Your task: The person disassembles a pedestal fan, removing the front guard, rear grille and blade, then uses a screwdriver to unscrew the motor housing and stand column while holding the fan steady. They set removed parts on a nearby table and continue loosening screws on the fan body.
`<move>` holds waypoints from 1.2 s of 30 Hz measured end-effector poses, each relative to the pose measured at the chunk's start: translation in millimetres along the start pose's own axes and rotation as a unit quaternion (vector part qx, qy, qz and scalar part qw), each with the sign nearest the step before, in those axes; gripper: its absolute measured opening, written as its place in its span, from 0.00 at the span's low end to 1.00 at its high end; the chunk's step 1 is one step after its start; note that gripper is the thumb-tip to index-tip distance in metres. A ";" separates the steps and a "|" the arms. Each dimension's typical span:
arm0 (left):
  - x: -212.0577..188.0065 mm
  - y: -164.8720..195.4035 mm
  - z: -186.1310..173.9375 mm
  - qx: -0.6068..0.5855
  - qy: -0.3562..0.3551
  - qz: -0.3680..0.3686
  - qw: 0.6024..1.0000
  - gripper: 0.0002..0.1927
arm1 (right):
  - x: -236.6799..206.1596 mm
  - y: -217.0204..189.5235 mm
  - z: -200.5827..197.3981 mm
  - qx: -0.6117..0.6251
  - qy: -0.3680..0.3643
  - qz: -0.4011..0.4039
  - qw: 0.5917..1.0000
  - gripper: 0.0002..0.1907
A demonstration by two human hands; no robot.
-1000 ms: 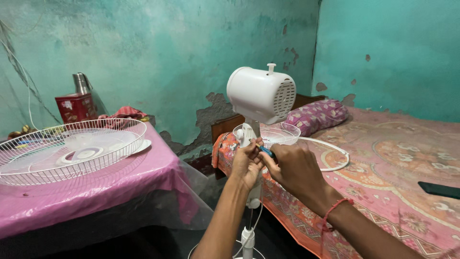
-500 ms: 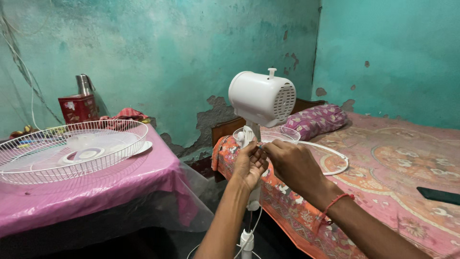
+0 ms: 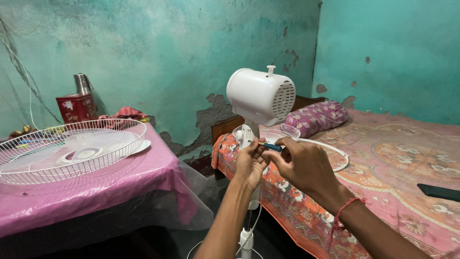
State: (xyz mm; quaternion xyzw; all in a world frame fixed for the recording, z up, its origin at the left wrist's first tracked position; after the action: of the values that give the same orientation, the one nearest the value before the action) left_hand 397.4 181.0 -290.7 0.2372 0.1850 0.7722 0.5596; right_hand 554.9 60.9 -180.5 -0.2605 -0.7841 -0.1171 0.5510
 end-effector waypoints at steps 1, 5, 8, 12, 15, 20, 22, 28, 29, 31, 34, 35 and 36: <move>0.2 0.0 -0.8 0.009 -0.002 0.003 1.000 0.12 | 1.1 2.6 1.7 0.002 0.002 0.018 1.000 0.14; 1.1 -0.2 -3.1 0.017 0.000 0.006 1.000 0.12 | 2.4 -2.4 2.2 0.057 0.048 -0.014 0.997 0.10; -0.5 -3.2 -6.6 0.033 0.026 -0.012 0.999 0.12 | -3.1 -6.3 5.0 -0.003 0.050 -0.072 0.996 0.09; -4.3 -3.6 -10.3 0.035 0.056 -0.025 0.998 0.15 | -8.7 -10.4 10.3 -0.032 0.038 -0.124 0.991 0.04; -3.4 -0.7 -12.2 0.053 0.068 -0.016 0.996 0.15 | -12.9 -23.5 7.2 -0.023 0.055 -0.201 0.978 0.08; 4.8 4.3 -12.3 0.046 0.054 -0.010 0.997 0.12 | -8.7 -24.7 -1.5 0.037 0.042 -0.189 0.980 0.14; 5.2 5.6 -12.3 0.055 0.046 -0.002 0.997 0.11 | -5.2 -17.6 -3.9 0.020 0.053 -0.132 0.990 0.15; 1.0 1.4 -9.0 0.031 0.025 0.008 0.999 0.12 | -7.3 12.0 30.3 -0.100 -0.062 0.020 0.993 0.15; -0.2 0.3 -6.2 0.016 0.013 0.004 1.000 0.12 | -7.7 8.5 30.5 -0.092 -0.042 -0.004 0.995 0.14; -1.1 -2.6 -5.4 0.022 0.015 -0.007 1.000 0.15 | -10.8 3.3 27.5 -0.075 -0.002 -0.055 0.996 0.10; -0.3 -6.9 -13.4 0.055 0.060 -0.016 0.997 0.18 | -16.3 -2.9 26.1 -0.064 0.032 -0.118 0.990 0.04; -0.2 -8.4 -18.0 0.069 0.083 -0.017 0.994 0.20 | -18.4 -5.6 25.9 -0.062 0.040 -0.137 0.988 0.07; -0.2 -7.2 -15.1 0.066 0.065 -0.006 0.996 0.19 | -19.6 -6.8 27.1 -0.052 0.038 -0.142 0.988 0.08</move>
State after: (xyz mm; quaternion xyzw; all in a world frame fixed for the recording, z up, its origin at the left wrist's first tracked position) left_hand 394.4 182.7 -307.1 0.2218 0.2726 0.7687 0.5344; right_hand 534.5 62.4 -207.8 -0.1708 -0.7844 -0.2447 0.5438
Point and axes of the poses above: each hand's wrist, its own x-axis towards the middle knuckle, its own z-axis out of the palm, y = z × x, the point moved 9 cm from there along x, towards the middle knuckle, and after that the axes turned 11 degrees about y, right-handed, at the moved point
